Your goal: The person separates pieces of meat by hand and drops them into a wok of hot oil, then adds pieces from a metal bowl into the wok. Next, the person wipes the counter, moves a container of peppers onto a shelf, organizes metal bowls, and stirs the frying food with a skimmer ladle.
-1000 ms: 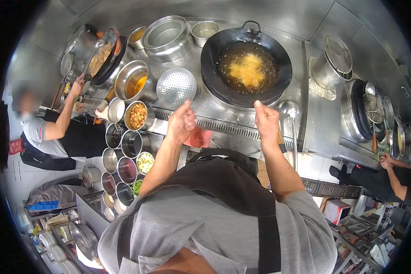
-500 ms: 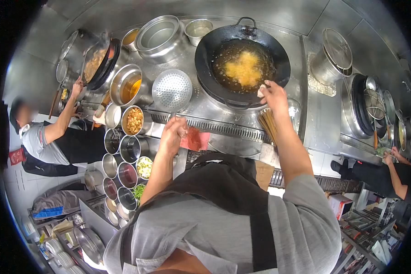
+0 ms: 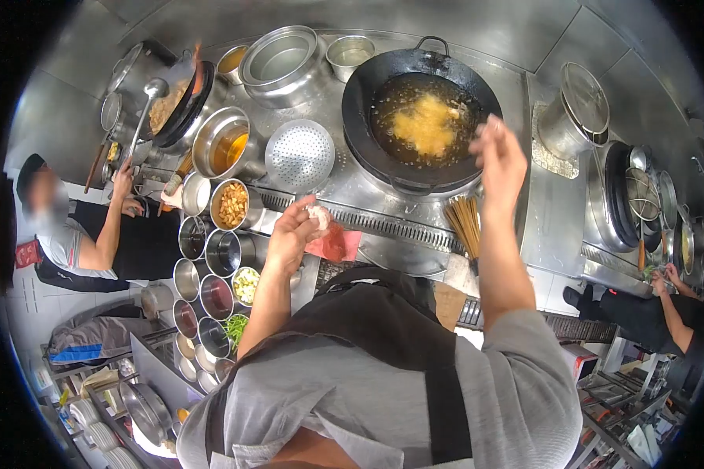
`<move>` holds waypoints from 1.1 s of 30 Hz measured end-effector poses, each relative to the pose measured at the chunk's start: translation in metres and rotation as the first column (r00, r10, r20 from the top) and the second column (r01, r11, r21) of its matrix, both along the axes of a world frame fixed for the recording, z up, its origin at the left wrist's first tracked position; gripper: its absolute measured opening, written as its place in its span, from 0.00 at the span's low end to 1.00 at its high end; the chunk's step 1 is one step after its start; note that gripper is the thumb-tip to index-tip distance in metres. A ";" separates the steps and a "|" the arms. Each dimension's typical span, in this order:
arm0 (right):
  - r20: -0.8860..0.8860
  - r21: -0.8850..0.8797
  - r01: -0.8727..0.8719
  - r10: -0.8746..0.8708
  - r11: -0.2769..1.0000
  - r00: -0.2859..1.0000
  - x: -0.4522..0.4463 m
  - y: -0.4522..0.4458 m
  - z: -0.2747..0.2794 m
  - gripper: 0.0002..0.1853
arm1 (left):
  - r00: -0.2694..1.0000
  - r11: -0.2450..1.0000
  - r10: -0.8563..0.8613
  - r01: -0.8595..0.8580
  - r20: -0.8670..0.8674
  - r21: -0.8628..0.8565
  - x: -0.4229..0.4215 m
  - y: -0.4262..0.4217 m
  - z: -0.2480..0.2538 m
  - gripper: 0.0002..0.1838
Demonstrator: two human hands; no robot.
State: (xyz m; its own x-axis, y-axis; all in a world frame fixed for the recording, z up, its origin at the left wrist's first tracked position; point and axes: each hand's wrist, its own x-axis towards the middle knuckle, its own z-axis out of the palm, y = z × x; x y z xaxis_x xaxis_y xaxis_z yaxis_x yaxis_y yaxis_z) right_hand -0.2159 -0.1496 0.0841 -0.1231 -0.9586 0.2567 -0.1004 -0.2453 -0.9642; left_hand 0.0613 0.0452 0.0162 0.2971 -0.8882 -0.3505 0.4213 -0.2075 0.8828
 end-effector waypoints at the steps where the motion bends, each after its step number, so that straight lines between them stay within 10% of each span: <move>1: -0.001 0.032 -0.055 0.055 0.998 0.998 0.000 0.025 -0.003 0.12 | 1.000 1.000 0.003 -0.003 -0.001 -0.002 -0.002 -0.003 0.005 0.21; 6: 0.010 0.295 -0.493 0.513 0.818 0.858 0.030 0.102 -0.036 0.18 | 0.957 0.978 -0.196 0.206 0.215 -0.023 -0.021 -0.034 0.029 0.15; 14: -0.172 -0.003 -0.575 0.566 0.818 0.806 0.048 0.106 -0.034 0.21 | 0.920 0.898 -0.367 0.389 0.140 -0.205 -0.051 -0.052 0.053 0.12; 20: 0.143 0.212 -0.651 0.636 0.729 0.758 0.045 0.107 -0.042 0.17 | 0.855 0.874 -0.310 0.429 0.415 -0.230 -0.044 -0.040 0.049 0.16; 24: -0.210 0.136 -0.593 0.608 0.793 0.765 0.061 0.112 -0.037 0.16 | 0.513 0.876 -0.124 0.459 0.849 -0.150 -0.054 -0.032 0.054 0.19; 26: -0.337 0.139 -0.559 0.570 0.817 0.750 0.064 0.111 -0.036 0.16 | 0.550 0.912 -0.127 0.393 0.825 -0.122 -0.053 -0.035 0.041 0.20; 30: 0.111 0.129 -0.702 0.693 0.701 0.713 0.060 0.107 -0.074 0.18 | 0.676 0.958 -0.136 0.276 0.724 -0.078 -0.047 -0.035 0.022 0.17; 33: 0.623 0.447 -0.677 0.339 0.585 0.705 0.060 0.111 -0.068 0.24 | 0.560 0.890 -0.244 0.454 0.792 -0.046 -0.055 -0.035 0.023 0.13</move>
State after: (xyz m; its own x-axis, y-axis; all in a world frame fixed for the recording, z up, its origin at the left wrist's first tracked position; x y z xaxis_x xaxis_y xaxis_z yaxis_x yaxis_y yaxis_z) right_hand -0.1563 -0.0385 0.0161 0.5070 -0.7918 -0.3405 0.3009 0.5328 -0.7909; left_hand 0.0067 0.0098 0.0392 0.0059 -0.9980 0.0630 -0.4704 0.0528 0.8809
